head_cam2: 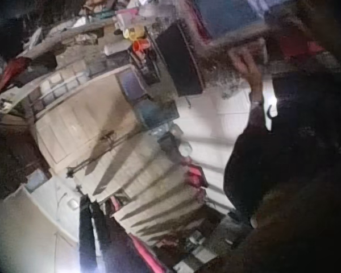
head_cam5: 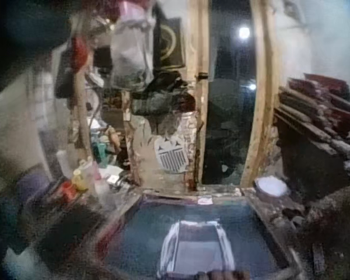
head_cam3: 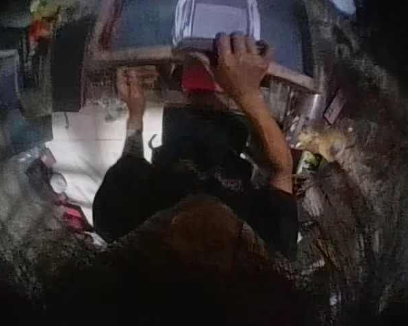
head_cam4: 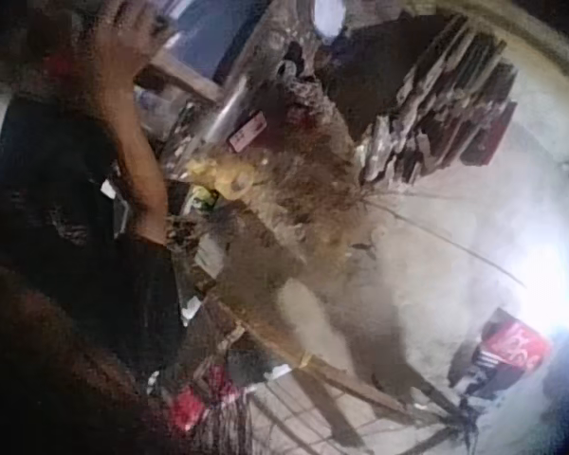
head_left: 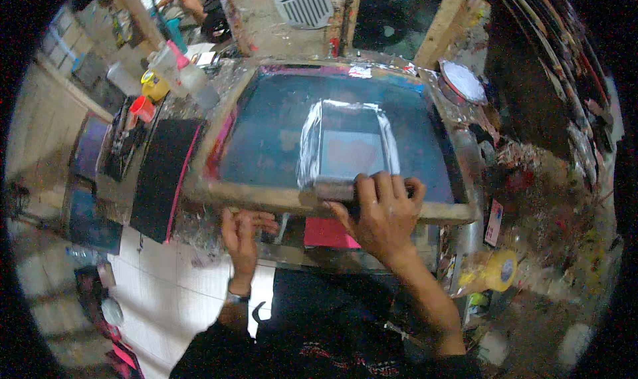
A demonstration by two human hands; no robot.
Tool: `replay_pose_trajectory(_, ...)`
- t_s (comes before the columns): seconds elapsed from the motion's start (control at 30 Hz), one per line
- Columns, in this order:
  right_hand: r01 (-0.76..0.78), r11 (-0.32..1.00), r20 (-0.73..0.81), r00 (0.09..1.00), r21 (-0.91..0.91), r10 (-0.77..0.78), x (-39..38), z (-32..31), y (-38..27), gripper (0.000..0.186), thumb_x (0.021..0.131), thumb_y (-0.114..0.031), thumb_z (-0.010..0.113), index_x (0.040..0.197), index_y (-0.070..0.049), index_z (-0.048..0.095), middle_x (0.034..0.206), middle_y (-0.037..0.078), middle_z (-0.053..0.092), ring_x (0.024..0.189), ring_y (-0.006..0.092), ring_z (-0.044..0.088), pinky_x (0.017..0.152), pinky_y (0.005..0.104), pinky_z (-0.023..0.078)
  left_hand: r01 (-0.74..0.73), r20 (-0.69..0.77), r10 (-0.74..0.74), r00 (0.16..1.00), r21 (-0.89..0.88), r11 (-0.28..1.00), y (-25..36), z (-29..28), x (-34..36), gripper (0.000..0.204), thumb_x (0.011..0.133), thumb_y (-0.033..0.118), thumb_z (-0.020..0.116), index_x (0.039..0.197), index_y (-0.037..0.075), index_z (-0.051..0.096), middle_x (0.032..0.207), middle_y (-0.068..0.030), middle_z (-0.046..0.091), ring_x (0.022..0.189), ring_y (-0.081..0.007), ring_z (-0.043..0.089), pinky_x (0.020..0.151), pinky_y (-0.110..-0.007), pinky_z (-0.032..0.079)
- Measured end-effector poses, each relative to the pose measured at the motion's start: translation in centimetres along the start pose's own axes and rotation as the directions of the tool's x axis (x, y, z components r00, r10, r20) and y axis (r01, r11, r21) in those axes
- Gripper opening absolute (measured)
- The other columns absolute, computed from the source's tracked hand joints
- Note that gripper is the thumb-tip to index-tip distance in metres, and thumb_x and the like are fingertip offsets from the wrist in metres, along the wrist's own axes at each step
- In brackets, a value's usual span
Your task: The person performs screen printing on pink paper sheets. They place each sheet under a screen, apply white ink with a squeegee, lift the screen to reveal a printed design, and stack the finished sheets. A coworker assists by handling printed sheets nearby.
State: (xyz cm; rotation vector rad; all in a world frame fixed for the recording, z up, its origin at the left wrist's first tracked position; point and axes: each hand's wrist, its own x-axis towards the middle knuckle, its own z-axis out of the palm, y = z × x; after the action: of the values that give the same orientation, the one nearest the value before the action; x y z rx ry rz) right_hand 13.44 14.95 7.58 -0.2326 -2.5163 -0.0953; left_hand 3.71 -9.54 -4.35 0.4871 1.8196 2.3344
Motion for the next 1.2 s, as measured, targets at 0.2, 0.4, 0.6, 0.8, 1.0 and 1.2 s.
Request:
replay_pose_trajectory(0.2,0.006,0.992,-0.074,0.997,-0.123,-0.016,14.2,-5.2,3.7,0.054,0.083,-0.058,0.073,0.090,-0.006,0.061,0.085,0.013,0.065,0.079,0.0359,0.066,0.073,0.0490,0.046,-0.510,-0.054,0.555,0.830,0.330,0.795,3.0,8.0,11.2,0.026,0.102,0.013,0.058,0.122,0.000,0.048,0.107,-0.0174,0.068,0.098,-0.0207,0.068,0.084,-0.034,0.053)
replay_pose_trajectory(0.4,-0.076,0.995,-0.046,0.996,-0.069,0.073,22.7,-9.3,5.4,0.075,0.095,-0.073,0.049,0.077,-0.005,0.074,0.060,0.015,0.063,0.057,0.0290,0.066,0.057,0.0411,0.054,-0.704,0.611,0.382,0.693,0.689,0.175,-12.3,9.5,20.6,0.046,0.099,0.031,0.065,0.139,0.009,0.059,0.148,-0.0282,0.048,0.140,-0.0392,0.047,0.111,-0.047,0.045)
replay_pose_trajectory(0.6,-0.230,0.973,0.178,0.959,0.025,0.223,27.0,-11.1,6.0,0.083,0.091,-0.073,0.053,0.083,0.007,0.073,0.079,0.029,0.070,0.083,0.0443,0.072,0.077,0.0494,0.057,-0.374,0.297,0.236,0.925,0.609,0.699,-9.8,8.2,15.5,0.040,0.100,0.027,0.062,0.137,0.013,0.063,0.125,-0.0230,0.068,0.115,-0.0336,0.066,0.096,-0.046,0.053)
replay_pose_trajectory(0.8,-0.169,0.986,0.032,0.985,-0.010,0.170,27.8,-9.7,7.1,0.085,0.089,-0.073,0.054,0.095,0.008,0.075,0.098,0.033,0.071,0.099,0.0468,0.069,0.090,0.0505,0.054,0.050,-0.422,0.419,0.804,0.750,0.660,1.0,-12.7,12.5,0.048,0.104,0.025,0.058,0.140,-0.006,0.055,0.130,-0.0251,0.066,0.121,-0.0319,0.063,0.107,-0.042,0.046)
replay_pose_trajectory(1.0,-0.184,0.983,0.092,0.979,-0.019,0.185,28.8,-10.2,7.3,0.086,0.089,-0.075,0.051,0.096,0.007,0.075,0.101,0.033,0.071,0.101,0.0462,0.069,0.090,0.0509,0.054,-0.055,-0.143,0.717,0.682,0.968,0.246,7.0,-10.5,11.7,0.062,0.096,0.025,0.069,0.147,-0.003,0.048,0.147,-0.0245,0.053,0.136,-0.0385,0.050,0.114,-0.046,0.037)
replay_pose_trajectory(1.2,-0.143,0.989,0.090,0.986,0.033,0.139,29.8,-9.8,8.5,0.090,0.089,-0.077,0.050,0.099,0.009,0.074,0.104,0.034,0.070,0.104,0.0474,0.068,0.091,0.0503,0.054,-0.653,0.710,-0.229,0.666,0.703,0.282,-3.3,3.6,1.0,0.085,0.088,0.073,0.057,0.158,0.028,0.039,0.170,-0.0115,0.020,0.157,-0.0390,0.014,0.121,-0.069,0.011)
